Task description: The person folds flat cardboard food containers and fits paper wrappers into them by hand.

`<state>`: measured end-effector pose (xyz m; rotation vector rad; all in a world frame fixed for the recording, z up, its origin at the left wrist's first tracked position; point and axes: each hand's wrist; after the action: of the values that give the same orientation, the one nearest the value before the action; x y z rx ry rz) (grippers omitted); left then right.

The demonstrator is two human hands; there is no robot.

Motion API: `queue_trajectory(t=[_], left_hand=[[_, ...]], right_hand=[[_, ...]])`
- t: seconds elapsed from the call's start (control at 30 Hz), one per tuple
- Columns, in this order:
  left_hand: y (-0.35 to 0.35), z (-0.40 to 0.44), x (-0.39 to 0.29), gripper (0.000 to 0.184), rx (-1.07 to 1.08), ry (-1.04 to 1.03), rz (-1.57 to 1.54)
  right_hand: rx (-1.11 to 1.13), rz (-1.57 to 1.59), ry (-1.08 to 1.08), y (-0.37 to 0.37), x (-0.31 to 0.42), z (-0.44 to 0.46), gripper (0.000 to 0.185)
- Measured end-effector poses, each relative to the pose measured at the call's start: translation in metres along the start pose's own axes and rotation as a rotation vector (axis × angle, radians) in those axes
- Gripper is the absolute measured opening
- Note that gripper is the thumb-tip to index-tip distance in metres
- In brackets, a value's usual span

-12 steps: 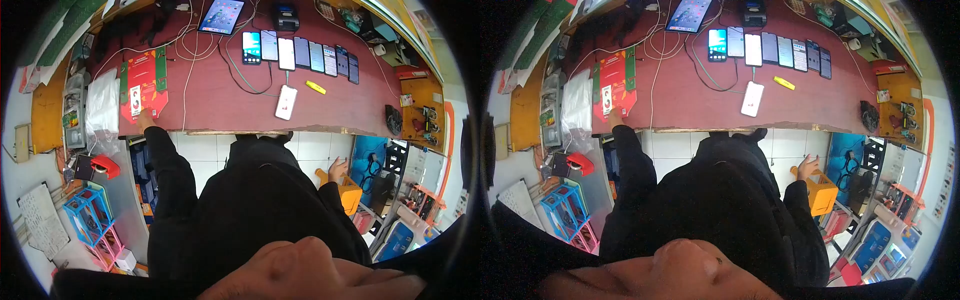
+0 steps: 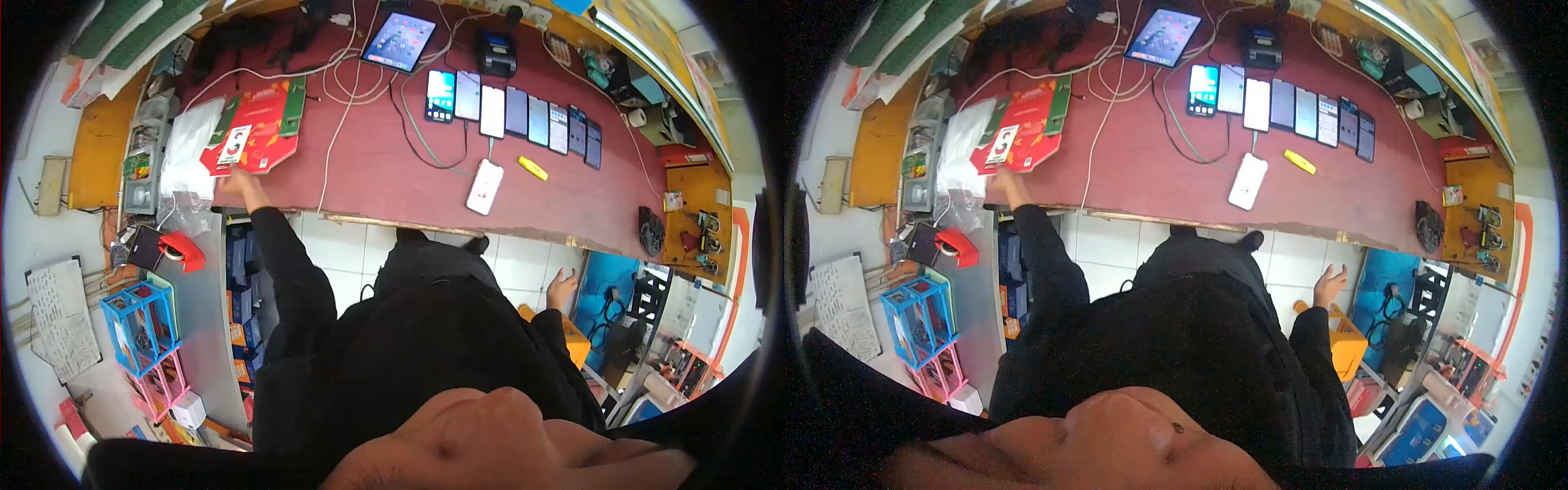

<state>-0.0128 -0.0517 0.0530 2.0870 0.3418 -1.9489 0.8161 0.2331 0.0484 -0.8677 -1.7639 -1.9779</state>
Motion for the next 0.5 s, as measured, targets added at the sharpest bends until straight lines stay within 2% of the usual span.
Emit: queue_trajectory(t=[0.03, 0.07, 0.1, 0.13, 0.2, 0.27, 0.3, 0.37, 0.43, 0.47, 0.5], left_hand=[[-0.008, -0.003, -0.020, 0.039, -0.277, -0.183, 0.214], [-0.004, -0.056, -0.088, 0.041, -0.357, -0.126, 0.350], [0.006, -0.066, -0.116, 0.047, -0.352, -0.273, 0.436], [0.019, -0.088, -0.150, 0.043, -0.240, -0.410, 0.366], [0.039, -0.150, -0.232, 0.037, -0.035, -0.553, 0.414], [0.057, -0.187, -0.278, 0.034, 0.373, -0.669, 0.259], [0.062, -0.221, -0.305, 0.031, 0.437, -0.732, 0.367], [0.065, -0.278, -0.338, 0.028, 0.554, -0.829, 0.552], [0.049, -0.342, -0.360, 0.026, 0.653, -0.809, 0.634], [0.041, -0.372, -0.363, 0.025, 0.742, -0.780, 0.732], [0.025, -0.393, -0.354, 0.026, 0.852, -0.882, 0.661]], right_hand=[[0.005, 0.000, 0.023, -0.006, 0.003, 0.004, 0.052], [0.012, -0.010, 0.046, -0.007, 0.002, 0.010, 0.051], [0.010, 0.001, 0.055, -0.010, 0.004, 0.014, 0.051], [0.022, 0.031, 0.078, -0.012, 0.006, 0.016, 0.051], [0.017, 0.116, 0.112, -0.024, 0.009, 0.025, 0.046], [0.027, 0.233, 0.202, -0.037, 0.021, 0.042, 0.046], [0.039, 0.339, 0.287, -0.045, 0.030, 0.050, 0.046], [0.188, 0.448, 0.291, -0.051, 0.069, 0.069, 0.044], [0.309, 0.740, 0.179, -0.046, 0.133, 0.072, 0.049], [0.380, 0.791, 0.237, -0.036, 0.164, 0.073, 0.054], [0.451, 0.841, 0.298, -0.022, 0.191, 0.075, 0.060]])
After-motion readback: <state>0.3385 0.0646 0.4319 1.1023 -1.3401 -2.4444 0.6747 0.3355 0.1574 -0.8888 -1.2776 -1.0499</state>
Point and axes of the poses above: each hand's wrist, its own z-axis towards the middle knuckle, its own y-axis out of the back of the hand, x = y × z, and after that the axes turned 15 degrees about z, right-handed
